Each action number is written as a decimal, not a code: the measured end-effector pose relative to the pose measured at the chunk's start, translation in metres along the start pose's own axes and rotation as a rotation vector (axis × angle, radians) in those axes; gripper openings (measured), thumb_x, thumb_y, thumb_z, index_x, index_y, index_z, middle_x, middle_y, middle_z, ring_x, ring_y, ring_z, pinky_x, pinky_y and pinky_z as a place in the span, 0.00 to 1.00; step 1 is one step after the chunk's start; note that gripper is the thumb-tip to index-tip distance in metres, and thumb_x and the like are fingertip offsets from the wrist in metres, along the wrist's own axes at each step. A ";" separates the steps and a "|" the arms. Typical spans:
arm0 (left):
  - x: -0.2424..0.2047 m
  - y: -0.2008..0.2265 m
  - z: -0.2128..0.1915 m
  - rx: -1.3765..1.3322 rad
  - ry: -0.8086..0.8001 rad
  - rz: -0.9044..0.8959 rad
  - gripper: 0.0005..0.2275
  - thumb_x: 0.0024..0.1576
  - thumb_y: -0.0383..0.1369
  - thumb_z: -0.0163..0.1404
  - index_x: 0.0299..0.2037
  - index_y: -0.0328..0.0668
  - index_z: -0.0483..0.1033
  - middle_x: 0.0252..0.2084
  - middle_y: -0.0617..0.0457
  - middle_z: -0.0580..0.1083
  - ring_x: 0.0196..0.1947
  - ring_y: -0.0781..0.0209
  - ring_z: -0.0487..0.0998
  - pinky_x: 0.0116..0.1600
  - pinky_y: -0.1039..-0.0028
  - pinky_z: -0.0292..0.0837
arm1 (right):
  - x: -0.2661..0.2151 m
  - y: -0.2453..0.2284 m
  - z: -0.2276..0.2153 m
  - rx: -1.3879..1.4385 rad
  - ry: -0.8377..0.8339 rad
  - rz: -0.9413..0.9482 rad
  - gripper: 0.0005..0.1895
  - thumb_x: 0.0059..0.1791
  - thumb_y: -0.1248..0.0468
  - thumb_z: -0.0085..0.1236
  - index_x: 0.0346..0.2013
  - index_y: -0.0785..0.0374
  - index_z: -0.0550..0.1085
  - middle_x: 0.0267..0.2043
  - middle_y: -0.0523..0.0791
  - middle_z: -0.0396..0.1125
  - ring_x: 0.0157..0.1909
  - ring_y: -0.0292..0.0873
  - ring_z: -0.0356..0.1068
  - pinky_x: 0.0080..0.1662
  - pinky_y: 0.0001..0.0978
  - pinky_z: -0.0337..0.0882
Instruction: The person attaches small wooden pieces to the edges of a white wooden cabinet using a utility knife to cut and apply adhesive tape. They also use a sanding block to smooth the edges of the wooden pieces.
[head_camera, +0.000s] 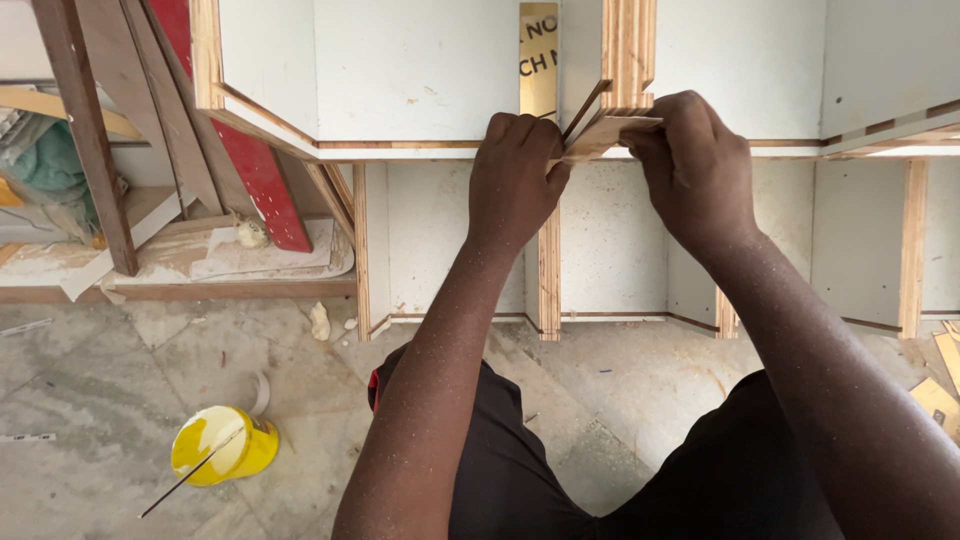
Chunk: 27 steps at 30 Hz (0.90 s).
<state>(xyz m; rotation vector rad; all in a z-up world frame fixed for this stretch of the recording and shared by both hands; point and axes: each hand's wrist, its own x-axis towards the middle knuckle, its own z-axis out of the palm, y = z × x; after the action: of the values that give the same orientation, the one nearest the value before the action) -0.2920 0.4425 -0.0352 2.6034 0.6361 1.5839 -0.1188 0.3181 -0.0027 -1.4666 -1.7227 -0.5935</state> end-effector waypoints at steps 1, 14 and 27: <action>0.001 0.001 0.002 0.016 0.006 -0.004 0.13 0.47 0.28 0.66 0.37 0.41 0.73 0.37 0.52 0.72 0.43 0.52 0.72 0.48 0.64 0.73 | 0.001 -0.001 -0.001 -0.001 -0.008 0.000 0.13 0.61 0.68 0.61 0.47 0.64 0.63 0.39 0.48 0.71 0.40 0.42 0.78 0.38 0.31 0.79; 0.010 0.008 0.005 0.123 -0.045 -0.040 0.17 0.45 0.32 0.68 0.39 0.39 0.74 0.36 0.51 0.71 0.40 0.53 0.70 0.42 0.64 0.70 | 0.007 0.000 -0.006 0.044 -0.068 0.074 0.13 0.57 0.68 0.62 0.44 0.67 0.64 0.38 0.50 0.73 0.39 0.45 0.79 0.37 0.34 0.78; 0.012 0.008 -0.001 0.055 -0.045 -0.063 0.16 0.43 0.30 0.68 0.36 0.40 0.73 0.36 0.51 0.71 0.40 0.52 0.70 0.44 0.63 0.71 | 0.012 -0.015 -0.011 0.114 -0.030 0.138 0.14 0.54 0.68 0.65 0.38 0.66 0.65 0.35 0.49 0.73 0.36 0.42 0.77 0.34 0.31 0.76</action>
<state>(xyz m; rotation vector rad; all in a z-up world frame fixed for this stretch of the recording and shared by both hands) -0.2859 0.4390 -0.0227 2.6209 0.7613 1.5066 -0.1308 0.3140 0.0153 -1.5051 -1.6352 -0.3954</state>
